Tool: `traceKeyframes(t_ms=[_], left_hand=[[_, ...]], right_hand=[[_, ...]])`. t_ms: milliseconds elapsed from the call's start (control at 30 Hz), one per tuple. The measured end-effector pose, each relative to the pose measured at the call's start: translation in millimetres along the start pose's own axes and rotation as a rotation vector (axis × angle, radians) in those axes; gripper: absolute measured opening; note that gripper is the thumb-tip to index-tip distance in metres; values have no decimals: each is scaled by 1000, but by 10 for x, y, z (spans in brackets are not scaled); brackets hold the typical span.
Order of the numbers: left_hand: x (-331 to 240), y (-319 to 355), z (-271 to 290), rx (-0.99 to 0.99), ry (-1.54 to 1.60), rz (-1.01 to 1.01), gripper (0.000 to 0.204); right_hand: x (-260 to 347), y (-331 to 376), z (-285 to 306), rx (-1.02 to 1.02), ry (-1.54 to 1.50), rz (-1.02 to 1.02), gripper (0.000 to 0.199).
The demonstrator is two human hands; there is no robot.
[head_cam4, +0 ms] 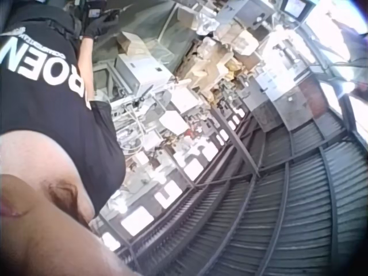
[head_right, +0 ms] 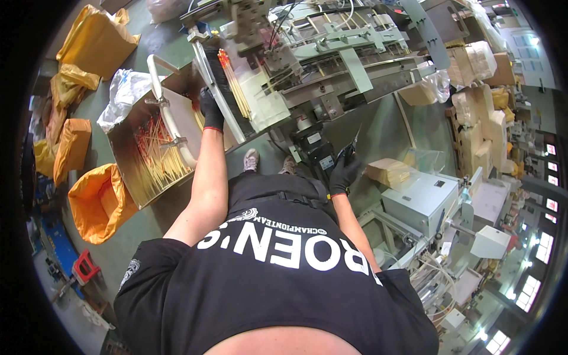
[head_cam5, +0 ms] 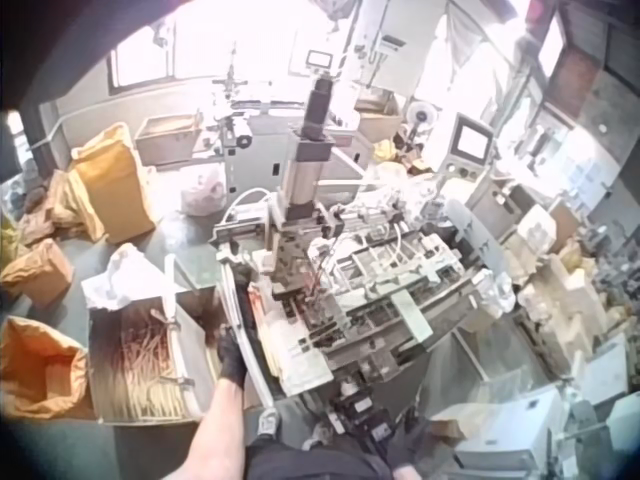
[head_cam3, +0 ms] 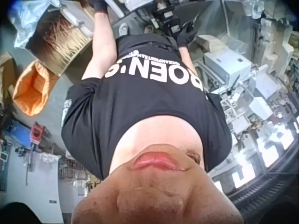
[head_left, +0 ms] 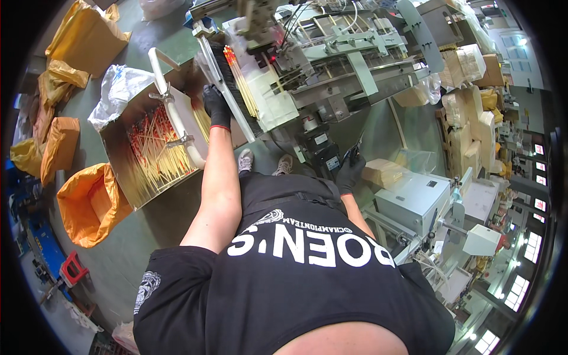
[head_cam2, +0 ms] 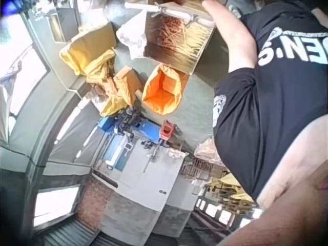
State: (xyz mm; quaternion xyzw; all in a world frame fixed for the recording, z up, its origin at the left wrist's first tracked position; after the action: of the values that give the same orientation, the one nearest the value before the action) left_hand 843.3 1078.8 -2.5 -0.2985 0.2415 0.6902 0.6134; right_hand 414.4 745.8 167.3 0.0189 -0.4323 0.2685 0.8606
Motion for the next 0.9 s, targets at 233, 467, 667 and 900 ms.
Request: traceKeyframes(t_ms=[233,467,667,900], left_hand=[[276,167,-182,455,1600,612,44],[481,-6,-41,35,749,160,43],[688,-129,-341,238,999,267,39],[859,-324,-494,203,876,218,37]], right_hand=[[41,8,11,-18,-32,14,33],[121,-7,53,-72,3,73,34],[198,-5,53,5,26,2,34],[234,-5,51,-2,-2,7,34]])
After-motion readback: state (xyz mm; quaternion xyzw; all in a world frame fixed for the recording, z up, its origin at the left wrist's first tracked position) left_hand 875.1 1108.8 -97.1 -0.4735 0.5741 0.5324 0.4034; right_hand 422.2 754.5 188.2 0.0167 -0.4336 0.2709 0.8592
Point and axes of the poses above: each hand's wrist, its own y-axis away from the middle knuckle, its own z-axis out of the back of the hand, x = y × z, the point moved 7 cm from there along -y, towards the middle knuckle, and after that the axes turned 10 degrees about z, right-handed, at the moved point
